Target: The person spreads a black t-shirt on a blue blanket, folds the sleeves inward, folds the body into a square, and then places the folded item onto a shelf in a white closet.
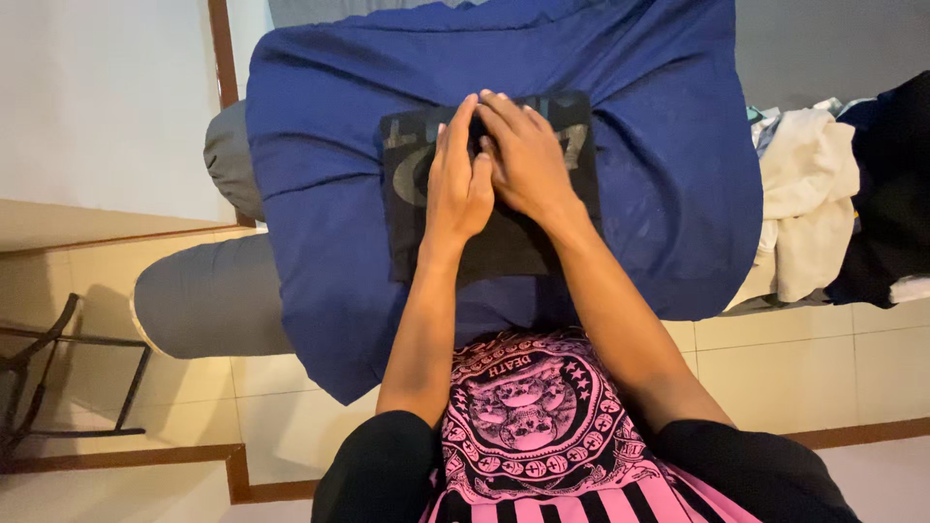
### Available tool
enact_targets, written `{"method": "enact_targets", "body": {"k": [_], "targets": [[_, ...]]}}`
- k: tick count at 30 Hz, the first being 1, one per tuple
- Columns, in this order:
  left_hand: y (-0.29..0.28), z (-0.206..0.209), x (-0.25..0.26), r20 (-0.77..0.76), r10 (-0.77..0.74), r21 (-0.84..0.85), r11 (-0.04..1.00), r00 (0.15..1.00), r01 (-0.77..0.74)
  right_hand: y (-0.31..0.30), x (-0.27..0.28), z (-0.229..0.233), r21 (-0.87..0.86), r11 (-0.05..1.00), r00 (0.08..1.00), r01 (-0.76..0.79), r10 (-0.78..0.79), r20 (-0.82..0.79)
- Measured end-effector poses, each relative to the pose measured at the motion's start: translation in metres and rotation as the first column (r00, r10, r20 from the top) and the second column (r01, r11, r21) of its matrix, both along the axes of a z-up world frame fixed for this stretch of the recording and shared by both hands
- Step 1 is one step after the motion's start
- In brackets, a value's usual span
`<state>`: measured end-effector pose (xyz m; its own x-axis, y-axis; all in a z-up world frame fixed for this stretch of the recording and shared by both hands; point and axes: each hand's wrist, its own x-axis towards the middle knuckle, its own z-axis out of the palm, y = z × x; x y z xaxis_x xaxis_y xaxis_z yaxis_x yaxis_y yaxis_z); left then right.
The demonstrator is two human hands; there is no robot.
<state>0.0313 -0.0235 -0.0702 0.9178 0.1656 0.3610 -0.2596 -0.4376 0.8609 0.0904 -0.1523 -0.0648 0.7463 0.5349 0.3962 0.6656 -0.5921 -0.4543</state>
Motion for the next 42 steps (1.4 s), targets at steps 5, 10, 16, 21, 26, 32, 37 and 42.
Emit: {"method": "enact_targets", "body": {"k": [5, 10, 16, 21, 26, 32, 37, 42], "targets": [[0.001, -0.03, 0.02, -0.055, 0.047, -0.002, 0.999, 0.997, -0.047, 0.003, 0.008, -0.029, -0.071, 0.997, 1.0, -0.009, 0.008, -0.013], [0.004, -0.051, 0.009, -0.152, 0.025, 0.239, 0.971, 0.988, 0.012, 0.003, 0.0, -0.043, -0.186, 0.982, 1.0, -0.02, 0.02, -0.001], [0.014, -0.049, 0.002, -0.176, 0.088, 0.554, 0.832, 0.98, 0.024, -0.011, 0.004, -0.042, -0.197, 0.98, 0.998, 0.006, -0.018, -0.058], [0.018, -0.04, -0.002, -0.196, 0.248, 0.674, 0.737, 0.949, -0.053, -0.009, 0.008, -0.046, -0.213, 0.973, 0.993, 0.093, -0.107, -0.055], [0.03, -0.04, 0.0, -0.201, 0.385, 0.728, 0.674, 0.901, -0.126, -0.011, 0.011, -0.058, -0.192, 0.953, 0.97, 0.234, -0.241, -0.017], [0.032, -0.056, -0.004, -0.203, 0.422, 0.701, 0.693, 0.884, -0.17, -0.011, 0.014, -0.064, -0.216, 0.918, 0.93, 0.332, -0.357, -0.086], [0.033, -0.056, -0.005, -0.214, 0.452, 0.689, 0.698, 0.866, -0.195, -0.015, 0.009, -0.053, -0.278, 0.897, 0.908, 0.343, -0.393, -0.147], [0.033, -0.046, -0.008, -0.158, 0.429, 0.721, 0.666, 0.889, -0.193, -0.025, -0.001, -0.039, -0.299, 0.91, 0.945, 0.286, -0.32, -0.068]]}}
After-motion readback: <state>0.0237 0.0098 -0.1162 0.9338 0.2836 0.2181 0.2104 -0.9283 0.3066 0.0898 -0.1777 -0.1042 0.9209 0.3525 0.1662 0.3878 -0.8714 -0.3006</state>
